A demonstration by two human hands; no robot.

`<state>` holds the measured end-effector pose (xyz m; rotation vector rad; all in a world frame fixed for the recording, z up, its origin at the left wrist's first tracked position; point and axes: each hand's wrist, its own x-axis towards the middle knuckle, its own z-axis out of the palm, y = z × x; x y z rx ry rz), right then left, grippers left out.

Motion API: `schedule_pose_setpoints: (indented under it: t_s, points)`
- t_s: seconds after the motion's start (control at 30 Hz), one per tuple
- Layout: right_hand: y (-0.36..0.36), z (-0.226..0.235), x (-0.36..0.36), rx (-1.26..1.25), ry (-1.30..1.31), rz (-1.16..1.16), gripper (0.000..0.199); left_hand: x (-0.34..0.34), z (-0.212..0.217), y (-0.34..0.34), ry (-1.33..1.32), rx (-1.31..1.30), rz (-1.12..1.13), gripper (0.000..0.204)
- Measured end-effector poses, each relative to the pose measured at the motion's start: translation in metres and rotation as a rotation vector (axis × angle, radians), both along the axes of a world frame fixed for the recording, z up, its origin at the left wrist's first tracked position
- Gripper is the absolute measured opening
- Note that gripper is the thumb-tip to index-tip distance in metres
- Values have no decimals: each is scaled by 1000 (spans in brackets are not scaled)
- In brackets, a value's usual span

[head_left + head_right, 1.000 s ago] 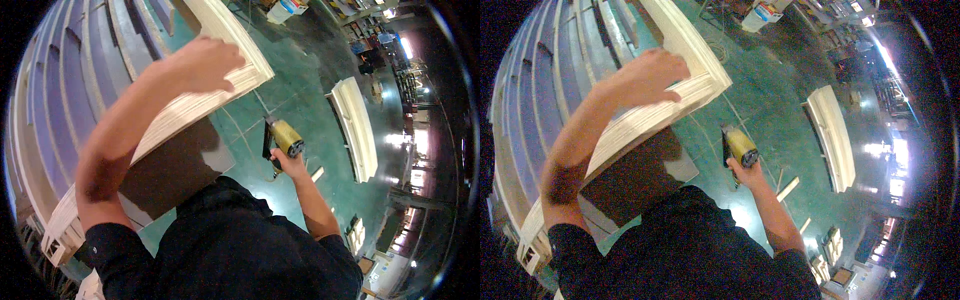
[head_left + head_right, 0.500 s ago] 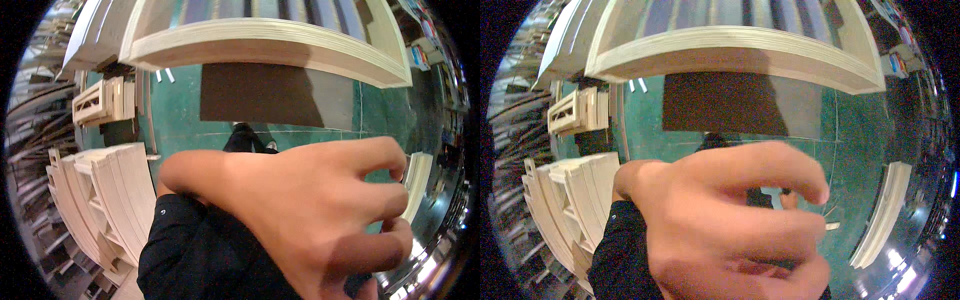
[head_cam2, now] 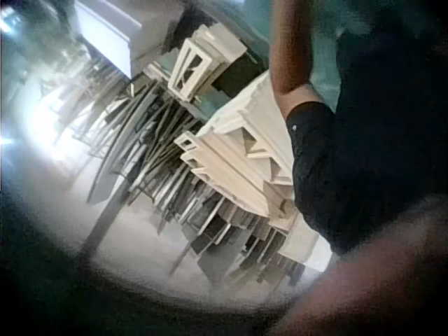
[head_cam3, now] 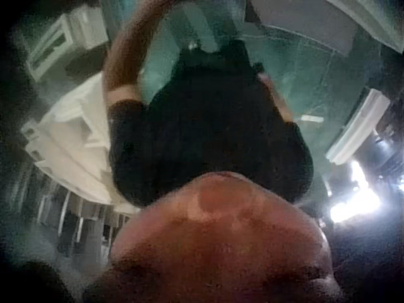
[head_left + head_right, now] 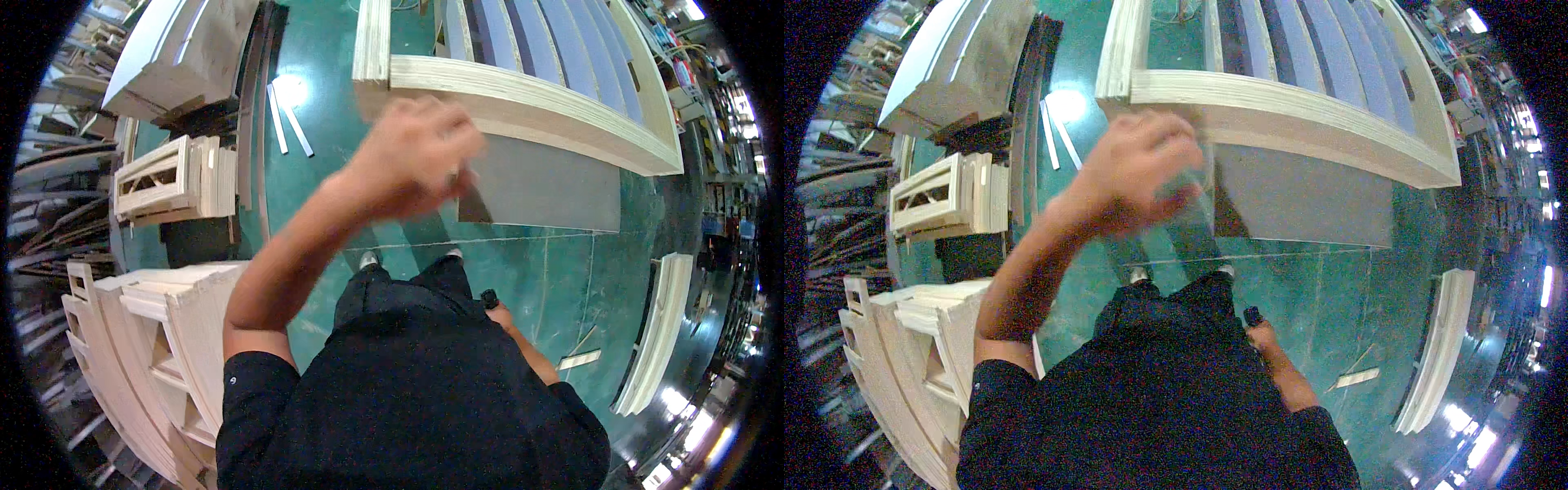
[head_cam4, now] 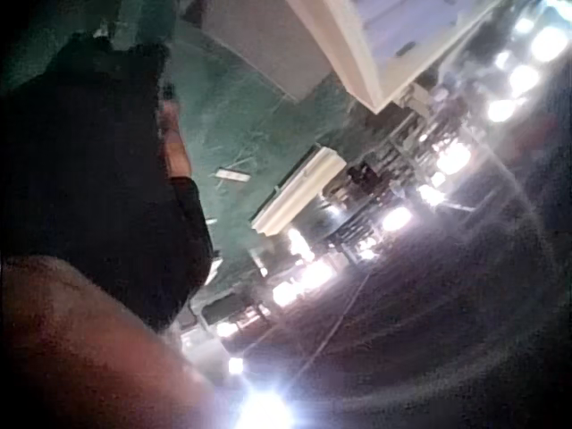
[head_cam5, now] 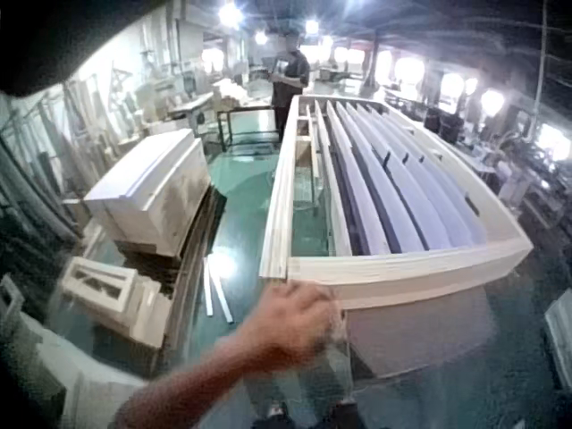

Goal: The person assembles a wooden frame structure by attaching small wooden blocks to a large panel using a pneumatic nail gun. They position the blocks, drive nails into them, and then flip the large assembly to work on the other side with assistance.

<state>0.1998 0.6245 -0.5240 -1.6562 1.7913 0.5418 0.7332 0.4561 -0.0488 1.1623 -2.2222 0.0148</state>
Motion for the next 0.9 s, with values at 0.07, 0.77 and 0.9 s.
schedule_pose_setpoints:
  t_s: [0.07,0.77,0.9]
  points:
    - [34,-45,5,12,37,30,37,55,-15,-44,-137,60,145,52]
    - [-33,66,193,-44,-240,-336,54,110,-64,-146,-159,372,106,62]
    - [-56,67,207,-68,-292,-337,50,107,-61,-140,-184,406,153,66]
